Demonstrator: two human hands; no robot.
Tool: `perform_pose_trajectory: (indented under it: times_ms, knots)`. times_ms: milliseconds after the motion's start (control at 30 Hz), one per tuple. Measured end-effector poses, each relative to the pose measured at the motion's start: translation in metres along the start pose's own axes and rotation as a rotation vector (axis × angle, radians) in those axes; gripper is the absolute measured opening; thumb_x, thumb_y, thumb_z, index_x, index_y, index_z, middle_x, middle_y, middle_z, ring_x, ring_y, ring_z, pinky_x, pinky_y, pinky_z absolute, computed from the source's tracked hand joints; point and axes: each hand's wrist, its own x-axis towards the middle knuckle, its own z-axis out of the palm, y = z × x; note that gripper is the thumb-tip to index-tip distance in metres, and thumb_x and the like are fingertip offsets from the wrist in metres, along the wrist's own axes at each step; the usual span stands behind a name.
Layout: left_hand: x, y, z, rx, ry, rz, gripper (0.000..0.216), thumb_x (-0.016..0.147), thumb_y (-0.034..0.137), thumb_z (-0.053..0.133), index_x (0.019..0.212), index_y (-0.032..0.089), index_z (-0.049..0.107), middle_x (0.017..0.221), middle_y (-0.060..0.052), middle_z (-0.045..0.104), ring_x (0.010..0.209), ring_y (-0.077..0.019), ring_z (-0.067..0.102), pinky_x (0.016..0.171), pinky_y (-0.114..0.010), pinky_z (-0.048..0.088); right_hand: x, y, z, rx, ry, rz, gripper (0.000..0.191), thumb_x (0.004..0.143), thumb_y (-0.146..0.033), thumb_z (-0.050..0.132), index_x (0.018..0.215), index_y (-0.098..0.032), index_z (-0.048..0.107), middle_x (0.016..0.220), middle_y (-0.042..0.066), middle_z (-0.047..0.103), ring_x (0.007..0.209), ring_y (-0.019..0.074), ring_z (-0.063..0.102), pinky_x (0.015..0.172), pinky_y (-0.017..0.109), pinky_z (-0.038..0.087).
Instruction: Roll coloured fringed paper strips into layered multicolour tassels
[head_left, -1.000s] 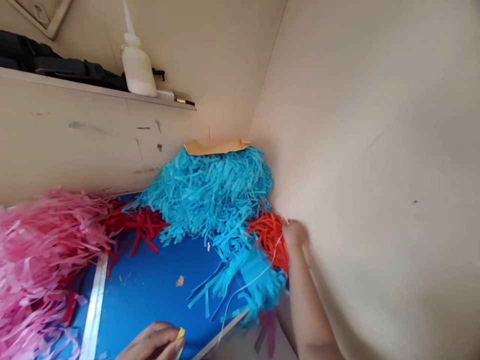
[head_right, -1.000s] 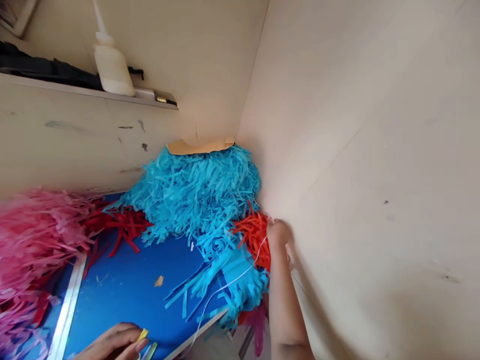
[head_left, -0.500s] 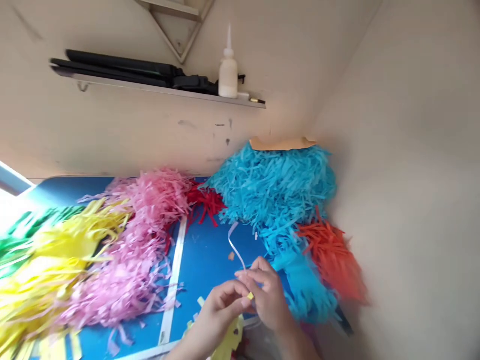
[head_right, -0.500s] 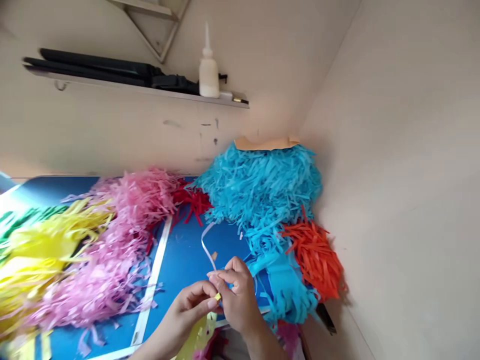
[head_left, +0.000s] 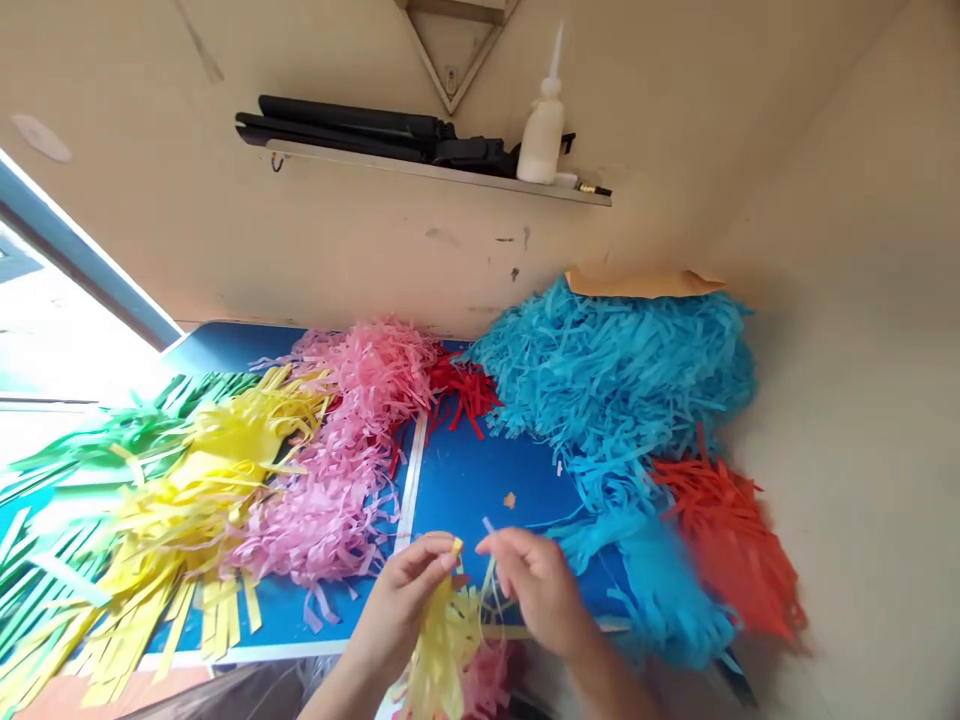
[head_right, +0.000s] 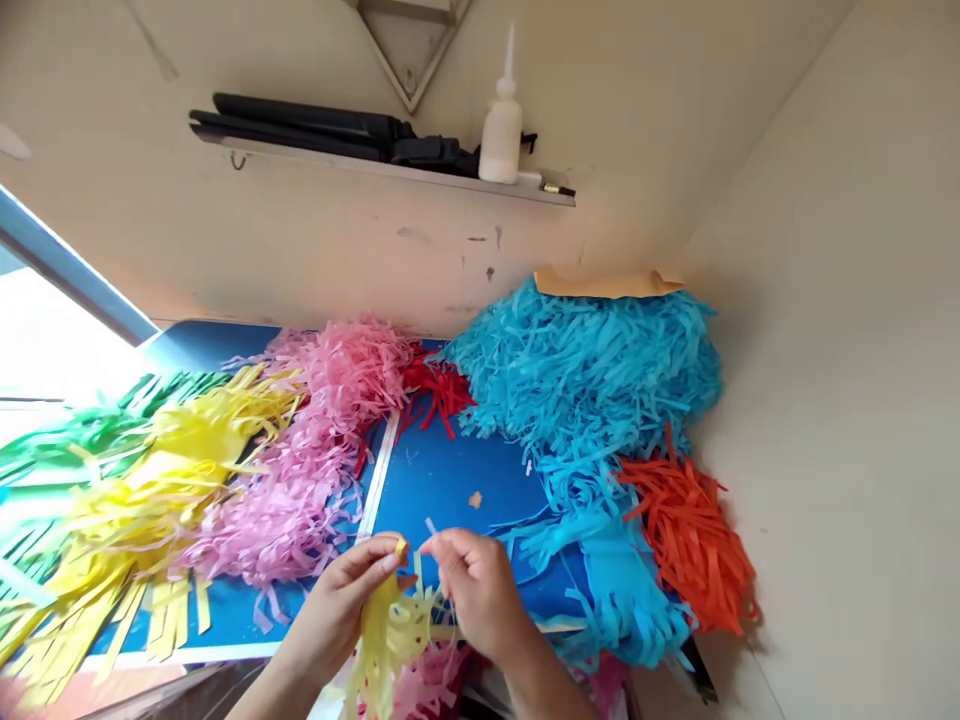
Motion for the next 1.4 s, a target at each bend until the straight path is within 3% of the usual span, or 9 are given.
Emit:
perform_pose_trajectory:
  times_ms: [67,133,567,700,900,1200,1267,1333,1400]
  knots:
    - [0.002,0.003,-0.002,-0.134,0.033,-0.113,0.039,0.056,0.043,0.091,0.081,0.018,0.075,0.076,0.000,0.068,0.064,-0.0122,0.063,0.067,-0.026,0.053,-0.009,-0.002,0.011,-0.163,-0.075,-0.046,0.043,0.099,-0.048,0.044,0.084,-0.020,0.073,0.064,0.000,0.063,0.060,0.0130,0.055,0.058,0.024,0.037]
    - [0.003,0.005,-0.001,-0.208,0.007,-0.156,0.041,0.054,0.040,0.093,0.081,0.017,0.073,0.066,0.003,0.066,0.055,-0.0091,0.061,0.060,-0.021,0.050,-0.012,-0.004,0.017,-0.246,-0.098,-0.068,0.042,0.100,-0.043,0.042,0.079,-0.021,0.071,0.067,0.000,0.065,0.062,0.0133,0.056,0.059,0.024,0.035]
    - [0.005,0.001,0.003,-0.241,-0.086,-0.126,0.037,0.059,0.036,0.090,0.079,0.016,0.067,0.066,0.003,0.067,0.054,-0.0088,0.062,0.057,-0.019,0.048,-0.014,-0.015,0.013,-0.328,-0.134,-0.112,0.039,0.100,-0.036,0.041,0.073,-0.021,0.064,0.062,-0.001,0.061,0.058,0.0127,0.054,0.055,0.024,0.031]
    - [0.003,0.004,0.010,-0.194,-0.074,-0.121,0.038,0.056,0.037,0.092,0.077,0.015,0.068,0.065,0.003,0.066,0.052,-0.0070,0.057,0.053,-0.018,0.043,-0.012,-0.008,0.012,-0.338,-0.135,-0.078,0.038,0.100,-0.035,0.040,0.071,-0.020,0.061,0.062,-0.001,0.059,0.059,0.0132,0.053,0.056,0.024,0.030]
    - [0.000,0.002,0.017,-0.045,-0.011,0.024,0.036,0.058,0.042,0.090,0.073,0.015,0.071,0.064,0.001,0.066,0.058,-0.0086,0.056,0.057,-0.020,0.044,-0.015,-0.002,0.006,-0.376,-0.128,-0.061,0.038,0.100,-0.035,0.039,0.068,-0.020,0.055,0.061,-0.002,0.054,0.059,0.0132,0.050,0.057,0.025,0.028]
    - [-0.001,-0.004,0.019,-0.021,0.004,-0.007,0.039,0.057,0.045,0.088,0.075,0.016,0.069,0.065,0.001,0.065,0.057,-0.0100,0.055,0.055,-0.021,0.043,-0.018,-0.005,0.000,-0.364,-0.147,-0.005,0.037,0.100,-0.032,0.039,0.070,-0.020,0.056,0.062,-0.002,0.056,0.062,0.0131,0.052,0.059,0.025,0.030]
    - [-0.001,-0.007,0.020,0.054,0.000,0.048,0.036,0.061,0.045,0.086,0.077,0.017,0.069,0.069,-0.001,0.067,0.061,-0.0121,0.058,0.058,-0.023,0.046,-0.019,-0.006,-0.001,-0.386,-0.167,0.006,0.035,0.100,-0.034,0.038,0.075,-0.020,0.059,0.065,-0.002,0.058,0.063,0.0140,0.053,0.060,0.025,0.032]
    - [-0.002,-0.010,0.020,0.177,-0.007,0.129,0.032,0.066,0.044,0.081,0.076,0.018,0.068,0.072,-0.002,0.067,0.063,-0.0139,0.059,0.059,-0.024,0.047,-0.022,-0.008,-0.005,-0.383,-0.194,0.012,0.025,0.100,-0.036,0.042,0.098,-0.021,0.062,0.075,0.000,0.064,0.072,0.0161,0.058,0.066,0.025,0.037]
    - [-0.004,-0.013,0.020,0.322,-0.003,0.215,0.026,0.070,0.042,0.076,0.074,0.019,0.063,0.070,-0.002,0.067,0.063,-0.0155,0.061,0.059,-0.026,0.049,-0.025,-0.008,-0.008,-0.348,-0.218,0.011,0.031,0.098,-0.036,0.048,0.125,-0.022,0.052,0.094,0.002,0.068,0.090,0.0185,0.062,0.078,0.026,0.041]
